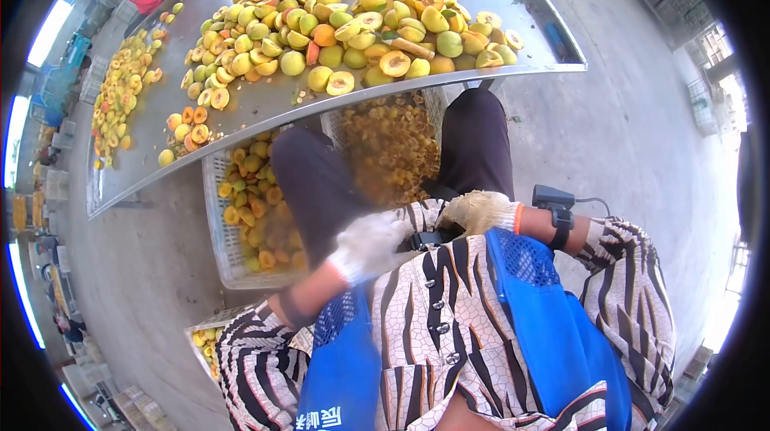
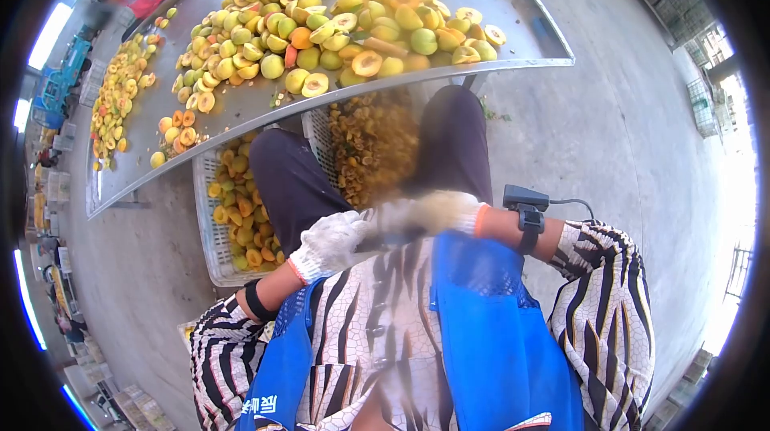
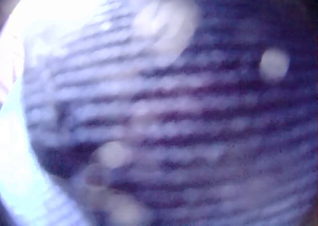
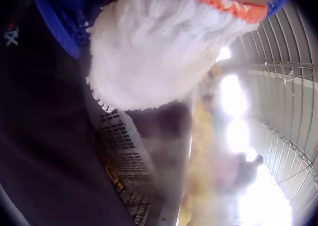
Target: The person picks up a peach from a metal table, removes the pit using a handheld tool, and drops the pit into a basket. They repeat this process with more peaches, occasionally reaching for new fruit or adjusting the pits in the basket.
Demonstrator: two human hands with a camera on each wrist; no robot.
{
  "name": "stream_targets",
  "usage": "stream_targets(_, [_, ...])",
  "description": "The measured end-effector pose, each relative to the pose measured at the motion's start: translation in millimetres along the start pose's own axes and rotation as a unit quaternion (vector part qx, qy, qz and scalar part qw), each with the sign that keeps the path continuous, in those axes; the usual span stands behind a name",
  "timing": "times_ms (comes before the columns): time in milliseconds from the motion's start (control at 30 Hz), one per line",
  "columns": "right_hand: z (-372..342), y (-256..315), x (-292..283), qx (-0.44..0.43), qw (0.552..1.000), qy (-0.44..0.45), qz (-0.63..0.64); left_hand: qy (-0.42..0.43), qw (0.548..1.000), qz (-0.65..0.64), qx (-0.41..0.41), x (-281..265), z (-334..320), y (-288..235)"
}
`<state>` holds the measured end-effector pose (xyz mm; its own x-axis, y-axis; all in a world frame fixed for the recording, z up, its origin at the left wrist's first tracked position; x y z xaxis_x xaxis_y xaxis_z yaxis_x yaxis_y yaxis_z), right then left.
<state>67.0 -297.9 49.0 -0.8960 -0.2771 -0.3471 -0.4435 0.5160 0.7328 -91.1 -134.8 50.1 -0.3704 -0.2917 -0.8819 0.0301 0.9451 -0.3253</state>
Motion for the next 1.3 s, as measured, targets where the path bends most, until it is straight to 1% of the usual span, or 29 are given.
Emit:
stream_targets(100, [-2.9, 3.7, 1.4, 0.034, 0.998, -0.042, 0.018, 0.013, 1.0, 0.014, -0.015, 4.6, 9.7, 2.1])
stream_targets(200, [-13.9, 21.3, -6.5, 0.057, 0.997, -0.038, 0.035, -0.06, 0.997, -0.045, 0.017, 0.5, 12.6, -1.9])
stream_targets(233, [-23.5, 37.6, -13.2, 0.054, 0.996, -0.029, 0.063, -0.051, 0.998, -0.038, 0.011, 1.3, 12.6, -1.2])
stream_targets(333, [-28.1, 15.0, -5.1, 0.049, 0.994, -0.06, 0.081, -0.03, 0.999, -0.011, 0.001, 6.0, 15.6, -1.4])
stream_targets(367, [-29.1, 14.2, -3.2, 0.12, 0.985, -0.07, 0.103, -0.025, 1.0, 0.001, 0.0, 8.1, 16.1, -0.4])
stream_targets(400, [-29.3, 7.0, -1.4, 0.103, 0.988, -0.079, 0.083, -0.02, 1.0, 0.012, -0.002, 7.9, 16.5, -0.6])
stream_targets(467, [-18.1, -24.4, 14.1, 0.064, 0.992, -0.093, 0.048, 0.031, 1.0, 0.002, -0.006, 2.7, 17.8, -0.4])
stream_targets(500, [-16.7, -32.0, 20.8, 0.007, 0.988, -0.136, 0.074, 0.047, 0.999, -0.009, -0.008, -3.9, 17.4, -1.2])
stream_targets(533, [-11.9, -39.4, 24.6, -0.002, 0.987, -0.14, 0.082, 0.063, 0.998, -0.021, -0.01, -6.7, 17.4, -0.6])
stream_targets(600, [-7.8, -38.9, 26.5, -0.021, 0.984, -0.148, 0.099, 0.02, 0.999, -0.022, 0.024, -2.5, 14.7, 1.2])
stream_targets(633, [-9.4, -31.8, 25.4, -0.004, 0.984, -0.138, 0.109, -0.002, 0.999, -0.023, 0.042, -0.7, 12.7, 1.7])
stream_targets(700, [-12.9, -16.8, 20.0, 0.028, 0.984, -0.118, 0.131, 0.017, 0.999, -0.024, 0.046, 1.3, 16.1, 2.1])
stream_targets(733, [-11.1, -23.0, 22.7, 0.012, 0.983, -0.131, 0.125, 0.025, 0.998, -0.023, 0.048, 1.0, 18.4, 2.5])
stream_targets(767, [-8.0, -35.1, 28.4, -0.005, 0.982, -0.144, 0.12, 0.03, 0.998, -0.039, 0.033, -0.1, 20.1, 2.7])
stream_targets(800, [-8.0, -34.4, 29.6, -0.019, 0.981, -0.158, 0.115, 0.034, 0.998, -0.056, 0.019, 0.6, 20.2, 2.3])
stream_targets(833, [-9.7, -34.0, 28.6, -0.005, 0.981, -0.144, 0.129, 0.04, 0.996, -0.074, 0.005, 2.1, 19.8, 1.6])
stream_targets(933, [-11.2, -24.3, 21.6, 0.041, 0.98, -0.105, 0.162, -0.126, 0.985, -0.108, 0.051, 27.5, 18.6, 9.2])
stream_targets(1000, [-8.9, -21.6, 21.7, 0.081, 0.977, -0.087, 0.177, -0.178, 0.975, -0.11, 0.067, 33.8, 17.3, 10.5])
stream_targets(1033, [-8.9, -20.4, 22.2, 0.094, 0.975, -0.092, 0.179, -0.204, 0.97, -0.113, 0.075, 34.5, 17.2, 10.1])
stream_targets(1133, [-5.8, -23.7, 28.1, 0.116, 0.97, -0.1, 0.191, -0.235, 0.964, -0.094, 0.075, 37.4, 16.8, 11.0])
stream_targets(1200, [1.5, -37.8, 34.7, 0.114, 0.965, -0.094, 0.217, -0.222, 0.969, -0.086, 0.067, 42.1, 17.9, 13.3])
stream_targets(1300, [2.8, -39.8, 35.0, 0.119, 0.965, -0.108, 0.206, -0.196, 0.975, -0.093, 0.055, 37.9, 22.1, 12.7])
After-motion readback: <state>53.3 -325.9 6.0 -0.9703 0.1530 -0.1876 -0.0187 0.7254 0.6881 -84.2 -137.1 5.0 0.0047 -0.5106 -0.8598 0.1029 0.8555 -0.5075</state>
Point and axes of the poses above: each hand's wrist, its own z-axis towards the middle knuckle, its own x-axis out of the palm, y = z × x, the point moved 1 cm from there along z, towards the middle knuckle, and after that the axes turned 15 degrees about z, right-handed, at the moved point
